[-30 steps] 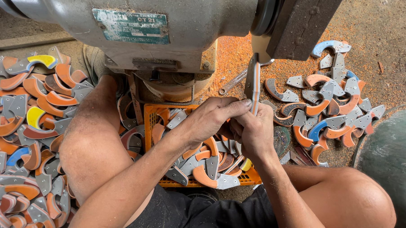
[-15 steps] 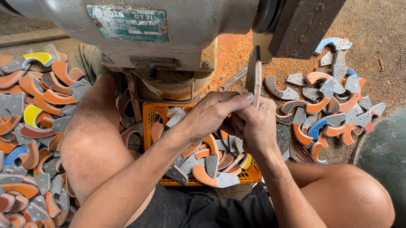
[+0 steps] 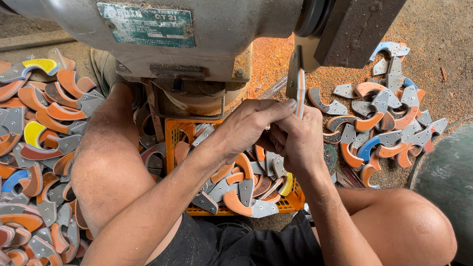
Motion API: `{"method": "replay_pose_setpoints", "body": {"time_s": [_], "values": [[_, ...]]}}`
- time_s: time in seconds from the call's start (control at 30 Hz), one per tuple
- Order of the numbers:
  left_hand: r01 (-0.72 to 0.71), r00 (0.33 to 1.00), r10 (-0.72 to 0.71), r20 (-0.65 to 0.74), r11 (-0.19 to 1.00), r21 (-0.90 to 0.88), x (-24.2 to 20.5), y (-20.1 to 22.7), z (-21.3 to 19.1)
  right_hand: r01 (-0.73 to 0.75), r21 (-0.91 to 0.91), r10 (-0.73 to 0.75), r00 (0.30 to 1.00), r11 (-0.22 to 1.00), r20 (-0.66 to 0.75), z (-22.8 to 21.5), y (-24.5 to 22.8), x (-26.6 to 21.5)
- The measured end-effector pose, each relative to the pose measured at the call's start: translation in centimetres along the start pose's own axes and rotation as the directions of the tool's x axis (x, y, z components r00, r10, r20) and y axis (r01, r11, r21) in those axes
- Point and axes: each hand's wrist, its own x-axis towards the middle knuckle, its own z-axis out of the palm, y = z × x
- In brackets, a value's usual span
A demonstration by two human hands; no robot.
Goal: The person sits on the floor and uses a bench grinder to smooth the edges of multiple climbing holds. They pick up each hold from a crate, press it against the spinning wheel, and place it back down, repeating the process for several items.
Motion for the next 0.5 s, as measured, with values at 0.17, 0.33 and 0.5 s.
{"method": "replay_pose_setpoints", "body": {"time_s": [0.17,0.33,0.5], "values": [[0.027,0.999,-0.027,-0.021,1.0,0.01,0.4,0.0,-0.3,-0.005,0.011,0.005,1.0,1.0,-0.003,0.2,-0.2,0.5],[0.0,1.0,-0.001,-0.03,1.0,-0.012,1.2,0.1,-0.3,-0.019,-0.012,0.019,1.0,1.0,-0.01,0.2,-0.7,1.0],[0.024,0.999,-0.025,-0.044,1.0,-0.01,1.7,0.2,-0.6,-0.023,-0.009,0.023,1.0,1.0,0.01,0.4,-1.1,1.5]]}}
